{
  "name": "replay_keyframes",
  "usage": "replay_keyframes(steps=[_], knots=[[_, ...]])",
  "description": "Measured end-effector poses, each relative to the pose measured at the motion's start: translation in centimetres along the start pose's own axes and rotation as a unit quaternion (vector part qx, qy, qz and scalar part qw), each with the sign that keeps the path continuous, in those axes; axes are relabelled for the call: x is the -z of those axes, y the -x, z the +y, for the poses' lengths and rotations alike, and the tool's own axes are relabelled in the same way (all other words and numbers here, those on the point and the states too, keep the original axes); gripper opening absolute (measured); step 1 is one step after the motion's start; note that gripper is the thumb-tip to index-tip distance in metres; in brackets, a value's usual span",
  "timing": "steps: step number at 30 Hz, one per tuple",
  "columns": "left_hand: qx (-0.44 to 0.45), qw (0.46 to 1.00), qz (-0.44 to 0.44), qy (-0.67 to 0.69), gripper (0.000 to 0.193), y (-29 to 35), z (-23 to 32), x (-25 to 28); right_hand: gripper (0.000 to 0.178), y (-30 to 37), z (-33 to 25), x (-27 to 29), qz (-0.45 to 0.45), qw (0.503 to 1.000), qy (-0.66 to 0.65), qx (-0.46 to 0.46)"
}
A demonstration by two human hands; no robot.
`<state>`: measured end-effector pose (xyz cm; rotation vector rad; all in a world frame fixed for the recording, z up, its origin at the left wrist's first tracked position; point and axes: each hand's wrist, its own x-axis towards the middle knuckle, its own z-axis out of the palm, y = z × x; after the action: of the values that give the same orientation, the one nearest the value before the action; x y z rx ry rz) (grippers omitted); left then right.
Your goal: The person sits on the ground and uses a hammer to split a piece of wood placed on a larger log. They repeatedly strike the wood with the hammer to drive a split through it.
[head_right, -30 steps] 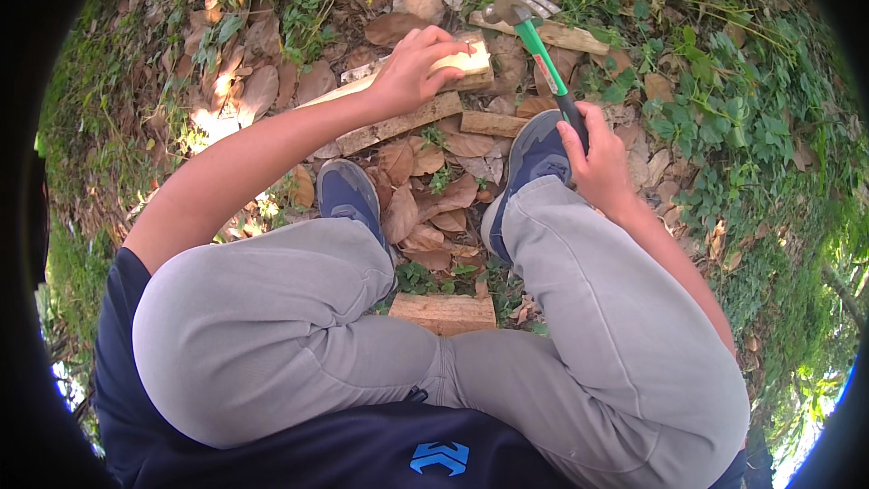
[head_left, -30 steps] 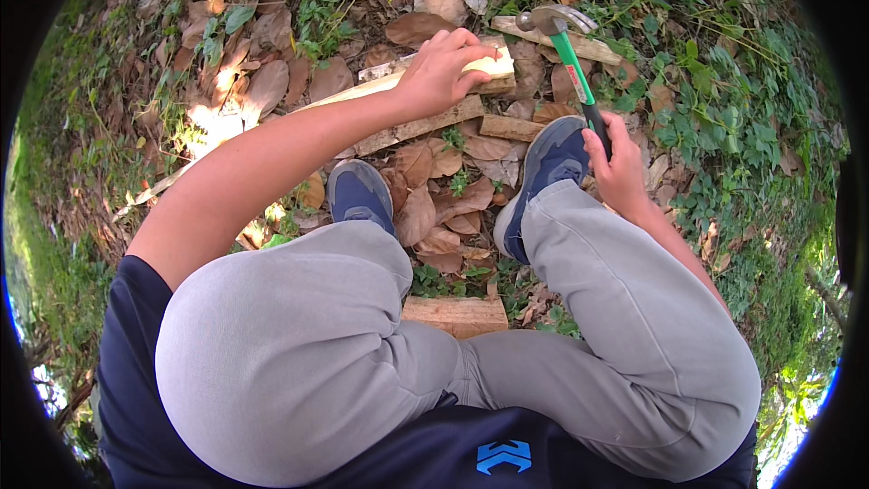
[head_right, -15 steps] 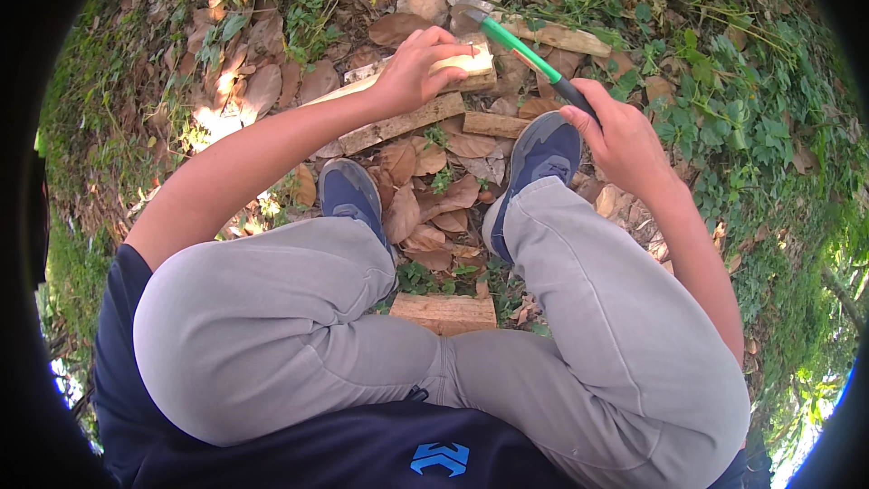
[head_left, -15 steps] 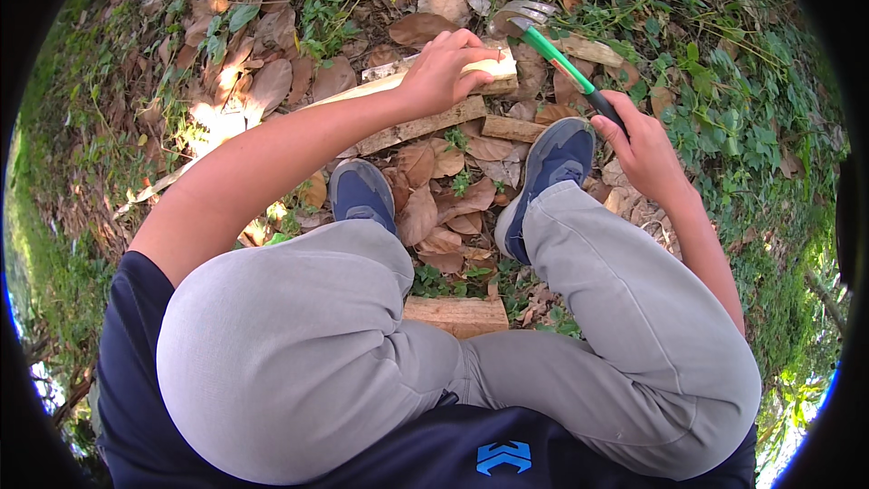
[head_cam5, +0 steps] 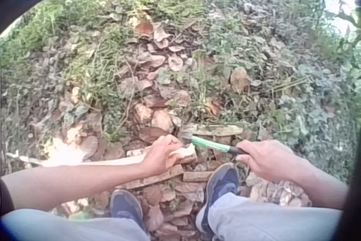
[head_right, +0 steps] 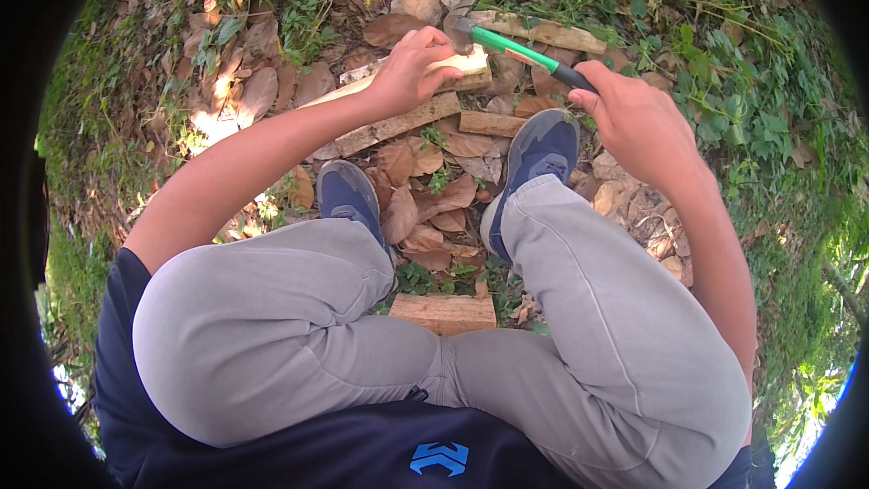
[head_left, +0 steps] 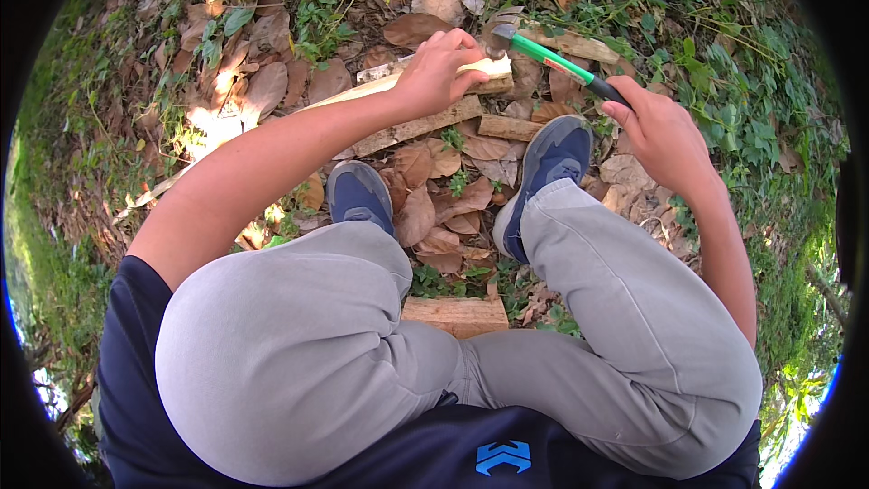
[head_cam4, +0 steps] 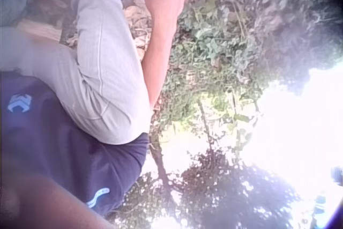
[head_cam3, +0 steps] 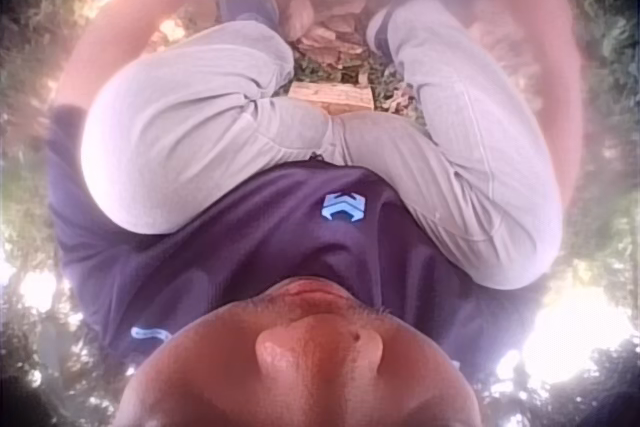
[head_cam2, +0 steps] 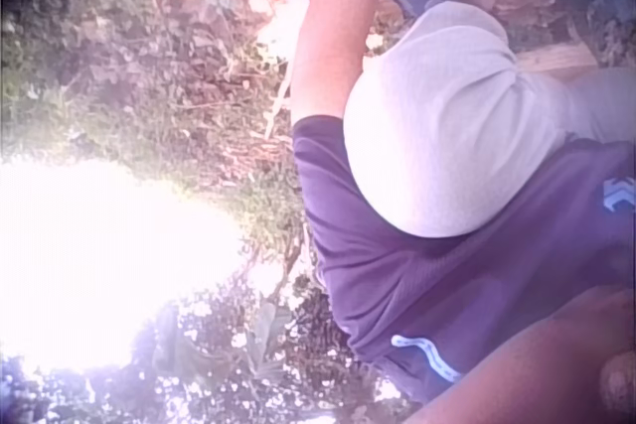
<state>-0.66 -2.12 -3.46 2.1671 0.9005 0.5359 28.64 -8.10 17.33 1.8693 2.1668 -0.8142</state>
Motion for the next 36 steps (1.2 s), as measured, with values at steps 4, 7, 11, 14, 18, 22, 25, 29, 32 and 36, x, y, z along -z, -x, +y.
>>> replay_keyframes(steps=[4,7,11,14,18,22,25,29,32,36], knots=[[0.011,1.000,-0.006,0.002,0.035,-0.1,0.4,0.1,0.029,0.2,-0.4,0.6,0.029,0.997,-0.064,-0.017],[0.013,1.000,-0.005,0.003,0.035,-0.1,0.4,0.1,0.028,-0.2,-1.1,0.8,0.049,0.990,-0.130,-0.021],[0.015,1.000,-0.005,0.008,0.036,-0.1,0.4,0.1,0.028,-0.3,-1.1,0.4,0.038,0.991,-0.122,-0.024],[0.011,1.000,-0.002,0.008,0.036,-0.1,0.4,0.1,0.029,-0.1,-0.9,-0.2,0.018,0.996,-0.084,-0.030],[0.008,1.000,0.000,0.007,0.036,-0.1,0.4,0.2,0.028,0.1,-1.2,-0.3,0.011,0.998,-0.052,-0.044],[0.013,1.000,-0.005,0.009,0.036,-0.1,0.5,0.2,0.027,0.0,-1.8,-0.2,0.018,0.991,-0.113,-0.067],[0.014,1.000,-0.010,0.010,0.036,-0.2,0.5,0.2,0.028,0.0,-1.8,-0.6,0.004,0.991,-0.107,-0.081],[0.015,1.000,-0.012,-0.010,0.036,0.0,0.1,0.0,0.028,0.0,-1.6,-0.7,0.007,0.998,-0.030,-0.061],[0.020,1.000,-0.010,0.006,0.035,0.0,0.4,0.1,0.027,0.2,-1.7,-0.9,0.031,0.996,-0.057,-0.055],[0.027,0.999,-0.016,0.009,0.034,-0.2,0.7,0.2,0.029,-0.1,-2.4,-0.9,-0.004,0.991,-0.097,-0.096]])
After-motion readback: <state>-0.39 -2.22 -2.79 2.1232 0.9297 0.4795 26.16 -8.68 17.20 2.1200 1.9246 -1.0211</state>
